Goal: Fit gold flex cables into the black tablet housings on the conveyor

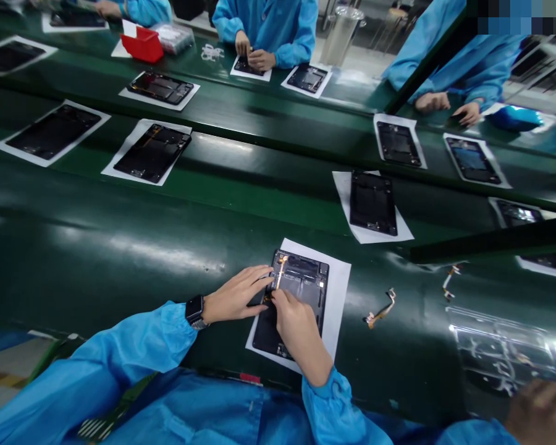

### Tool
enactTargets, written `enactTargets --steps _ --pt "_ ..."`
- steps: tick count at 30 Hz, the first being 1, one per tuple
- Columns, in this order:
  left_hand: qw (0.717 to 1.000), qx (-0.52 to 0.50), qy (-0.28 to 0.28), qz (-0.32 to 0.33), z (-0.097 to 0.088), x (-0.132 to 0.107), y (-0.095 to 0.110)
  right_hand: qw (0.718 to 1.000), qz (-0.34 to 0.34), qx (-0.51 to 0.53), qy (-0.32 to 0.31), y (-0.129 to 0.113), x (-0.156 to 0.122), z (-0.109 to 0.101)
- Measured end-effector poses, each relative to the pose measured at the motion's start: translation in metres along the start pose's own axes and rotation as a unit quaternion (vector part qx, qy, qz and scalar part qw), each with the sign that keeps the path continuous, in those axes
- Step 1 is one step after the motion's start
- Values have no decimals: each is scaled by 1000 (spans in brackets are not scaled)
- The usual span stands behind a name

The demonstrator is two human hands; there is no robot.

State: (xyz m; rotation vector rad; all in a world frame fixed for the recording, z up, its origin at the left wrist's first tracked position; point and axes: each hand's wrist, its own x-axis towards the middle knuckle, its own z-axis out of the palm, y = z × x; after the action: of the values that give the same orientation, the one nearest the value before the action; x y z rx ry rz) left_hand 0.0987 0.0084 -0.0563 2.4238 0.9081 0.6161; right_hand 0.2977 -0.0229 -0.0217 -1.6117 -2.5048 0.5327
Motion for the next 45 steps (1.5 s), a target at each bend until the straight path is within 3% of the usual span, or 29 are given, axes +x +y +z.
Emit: enactTargets --steps 4,11,18,24,30,38,45 --pt "1000 -8 -1 -7 1 -1 0 1000 3 5 22 -3 0 4" --pt "1000 1 2 -9 2 0 -1 998 -8 61 7 1 1 -1" --pt "1000 -12 -7 -14 3 0 -2 988 -7 125 85 6 -10 5" --pt "999 -25 -11 -19 3 -1 -2 993 -35 52 99 -2 -7 10" --pt "999 -39 0 -9 5 -1 -5 993 -64 -84 52 -17 8 3" --pt "1000 -25 -5 -12 4 -1 -3 998 -34 -33 33 1 -3 -7" --pt "999 -31 -10 -15 4 0 -4 996 -37 -80 19 -12 7 1"
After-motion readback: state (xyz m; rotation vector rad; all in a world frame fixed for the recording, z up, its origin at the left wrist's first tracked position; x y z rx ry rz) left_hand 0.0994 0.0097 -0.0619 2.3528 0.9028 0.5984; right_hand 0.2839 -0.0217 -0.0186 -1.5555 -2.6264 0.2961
